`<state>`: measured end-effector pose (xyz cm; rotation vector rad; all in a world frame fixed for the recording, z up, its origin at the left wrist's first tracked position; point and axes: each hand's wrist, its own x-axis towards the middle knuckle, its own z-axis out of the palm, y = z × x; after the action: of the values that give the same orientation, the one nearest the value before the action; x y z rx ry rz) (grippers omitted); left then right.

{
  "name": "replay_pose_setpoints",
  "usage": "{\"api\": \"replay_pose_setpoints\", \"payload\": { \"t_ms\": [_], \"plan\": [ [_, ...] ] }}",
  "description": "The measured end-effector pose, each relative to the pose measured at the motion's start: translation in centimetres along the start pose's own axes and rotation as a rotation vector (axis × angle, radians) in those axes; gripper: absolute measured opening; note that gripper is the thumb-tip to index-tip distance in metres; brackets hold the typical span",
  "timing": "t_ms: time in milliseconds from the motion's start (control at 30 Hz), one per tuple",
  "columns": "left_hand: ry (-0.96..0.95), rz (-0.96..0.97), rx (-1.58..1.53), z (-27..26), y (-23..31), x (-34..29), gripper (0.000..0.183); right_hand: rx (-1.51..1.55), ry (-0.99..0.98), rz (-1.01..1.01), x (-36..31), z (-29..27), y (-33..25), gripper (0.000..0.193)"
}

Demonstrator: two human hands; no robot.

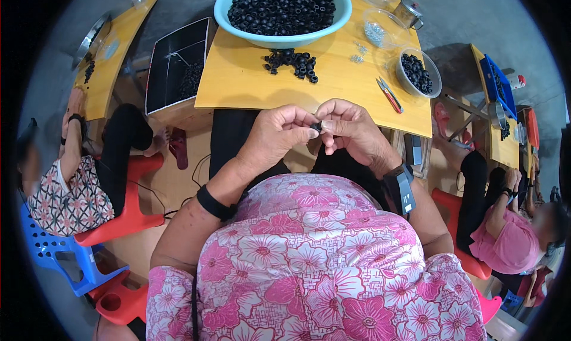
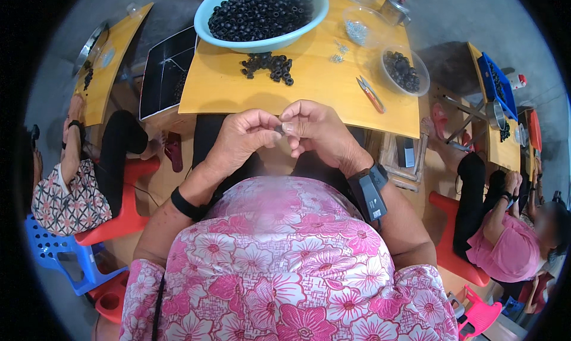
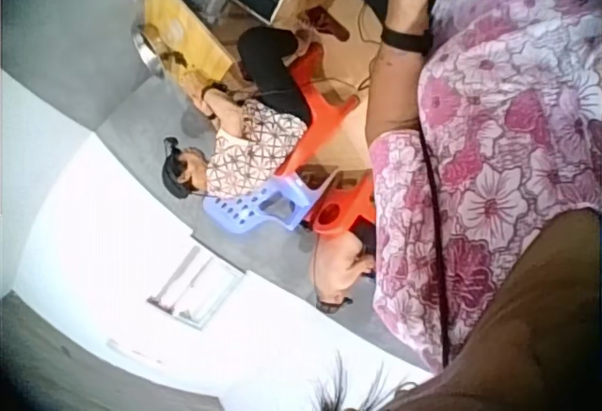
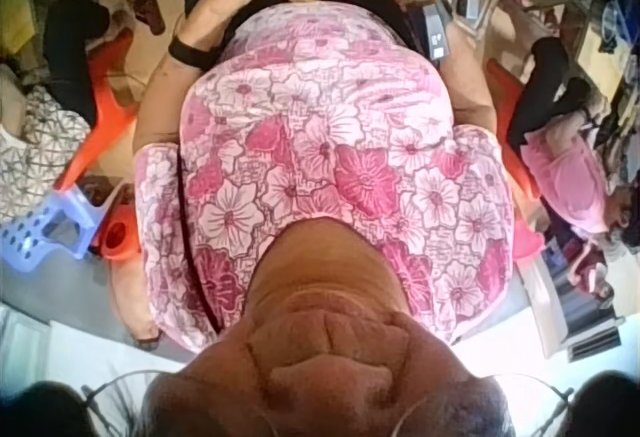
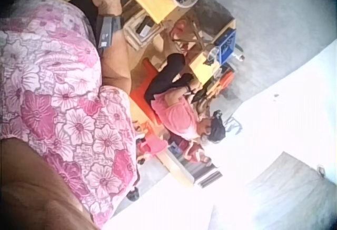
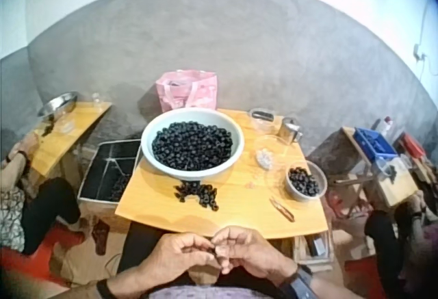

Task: The recorder is assembling small black rubber or plastic components by hand in a factory environment.

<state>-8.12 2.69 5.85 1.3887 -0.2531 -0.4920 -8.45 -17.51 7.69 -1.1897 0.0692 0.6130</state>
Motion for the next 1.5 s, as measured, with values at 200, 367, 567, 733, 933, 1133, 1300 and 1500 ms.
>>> {"api": "replay_pose_setpoints", "payload": {
  "t_ms": [200,367,567,733,933,1133,1300,1500],
  "plan": [
    [0.027,0.023,-0.055,0.5,-0.2,-1.4,0.016,-0.004,-0.014,-0.09,-0.6,0.1,1.2,0.014],
    [0.032,0.009,-0.08,0.8,-0.7,-1.7,0.016,0.02,0.018,-0.091,-0.8,0.3,1.6,0.016],
    [0.032,-0.013,-0.147,0.9,-0.9,-1.7,0.017,0.018,0.031,-0.11,-1.0,0.2,1.6,0.015],
    [0.034,0.002,-0.125,1.0,-0.9,-1.6,0.017,0.06,-0.032,-0.119,-0.9,-0.3,1.8,0.011],
    [0.042,-0.014,-0.124,0.9,-0.9,-1.4,0.018,0.082,0.018,-0.126,-1.0,0.4,1.6,0.013],
    [0.046,-0.036,-0.169,1.1,-0.9,-1.2,0.017,-0.141,0.124,-0.262,-0.9,0.3,2.2,0.013],
    [0.035,-0.042,-0.179,1.3,-0.6,-0.9,0.018,-0.25,0.169,-0.339,-0.8,0.5,2.3,0.011],
    [0.05,-0.057,-0.157,1.2,-0.1,-0.9,0.018,-0.222,0.156,-0.46,-0.6,0.6,2.8,0.008]
  ]
}}
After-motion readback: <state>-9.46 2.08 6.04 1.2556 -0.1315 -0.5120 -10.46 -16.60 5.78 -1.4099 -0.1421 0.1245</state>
